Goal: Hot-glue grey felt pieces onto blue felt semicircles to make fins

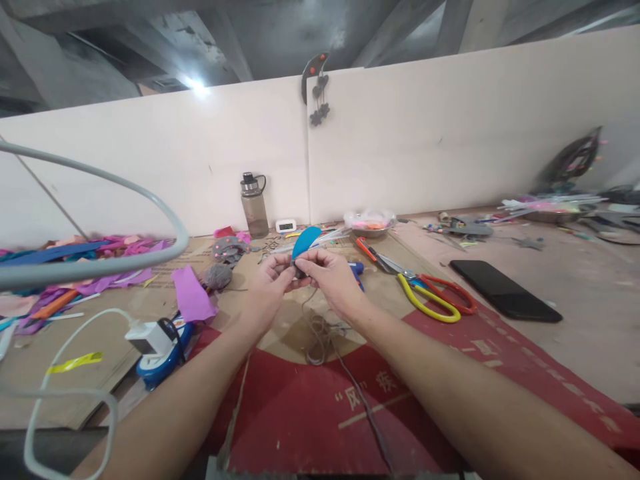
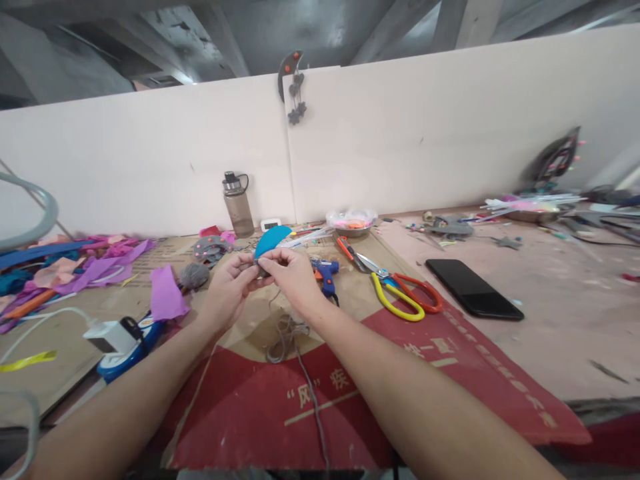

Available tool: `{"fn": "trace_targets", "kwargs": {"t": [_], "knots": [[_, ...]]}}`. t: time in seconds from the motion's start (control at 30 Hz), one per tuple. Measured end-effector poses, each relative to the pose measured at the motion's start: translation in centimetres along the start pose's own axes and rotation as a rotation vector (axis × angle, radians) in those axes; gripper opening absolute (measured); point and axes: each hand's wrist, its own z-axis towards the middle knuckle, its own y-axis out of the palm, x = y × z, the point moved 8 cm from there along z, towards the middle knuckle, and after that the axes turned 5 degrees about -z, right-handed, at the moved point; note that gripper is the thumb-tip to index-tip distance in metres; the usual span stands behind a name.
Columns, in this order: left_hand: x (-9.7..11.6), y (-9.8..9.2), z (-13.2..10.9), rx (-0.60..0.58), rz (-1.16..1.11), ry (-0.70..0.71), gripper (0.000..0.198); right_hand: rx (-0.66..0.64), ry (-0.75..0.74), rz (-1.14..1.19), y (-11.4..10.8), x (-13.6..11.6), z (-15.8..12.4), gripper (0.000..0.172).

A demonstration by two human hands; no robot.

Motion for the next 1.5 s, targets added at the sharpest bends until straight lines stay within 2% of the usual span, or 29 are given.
{"fn": "trace_targets", "kwargs": {"t": [0.2, 0.37, 0.73, 0.87, 1.03, 1.13, 1.23, 1.3, 1.33, 1.37, 1.4, 1.43, 1.5], "knots": [[0.0, -0.5, 0.0, 0.071, 0.025, -0.001, 0.017, 0.013, 0.003, -0.026, 0.0, 0.1, -0.1, 0.015], [0.2, -0.3, -0.2, 0.075, -0.023, -0.017, 0.018, 0.024, -0.009, -0.031, 0.0, -0.2, -0.2, 0.013], [0.2, -1.3, 0.0, 0.159, 0.043, 0.009, 0.019, -0.026, -0.037, -0.119, 0.5, -0.5, -0.4, 0.013], [1.1, -2.3, 0.5, 0.191, 0.070, 0.096, 0.014, -0.040, -0.088, -0.206, 0.5, -1.0, -0.4, 0.010], [3.0, -5.3, 1.7, 0.287, 0.166, 0.237, 0.014, -0.080, -0.119, -0.319, 0.7, -1.8, -0.7, 0.015], [3.5, -7.0, 2.4, 0.325, 0.158, 0.279, 0.012, -0.160, -0.165, -0.391, 1.2, -2.8, -1.3, 0.019], [3.5, -8.5, 2.8, 0.399, 0.079, 0.257, 0.010, -0.388, -0.208, -0.495, 1.9, -3.5, -2.1, 0.023], [3.4, -9.1, 3.1, 0.411, 0.022, 0.229, 0.009, -0.533, -0.196, -0.579, 1.5, -3.3, -2.3, 0.026], [3.4, -9.3, 3.2, 0.420, 0.001, 0.226, 0.009, -0.536, -0.172, -0.626, 0.6, -3.0, -2.1, 0.029], [3.4, -9.4, 3.2, 0.423, -0.018, 0.224, 0.009, -0.474, -0.145, -0.685, -0.8, -2.8, -1.5, 0.034], [3.5, -9.5, 3.2, 0.423, -0.031, 0.227, 0.009, -0.353, -0.115, -0.758, -2.6, -2.7, -0.7, 0.040], [3.6, -9.5, 3.3, 0.417, -0.036, 0.229, 0.009, -0.177, -0.087, -0.834, -4.9, -2.7, 0.1, 0.046], [3.6, -9.2, 3.3, 0.395, -0.025, 0.233, 0.009, 0.035, -0.035, -1.078, -8.0, -2.1, 1.0, 0.048]]}}
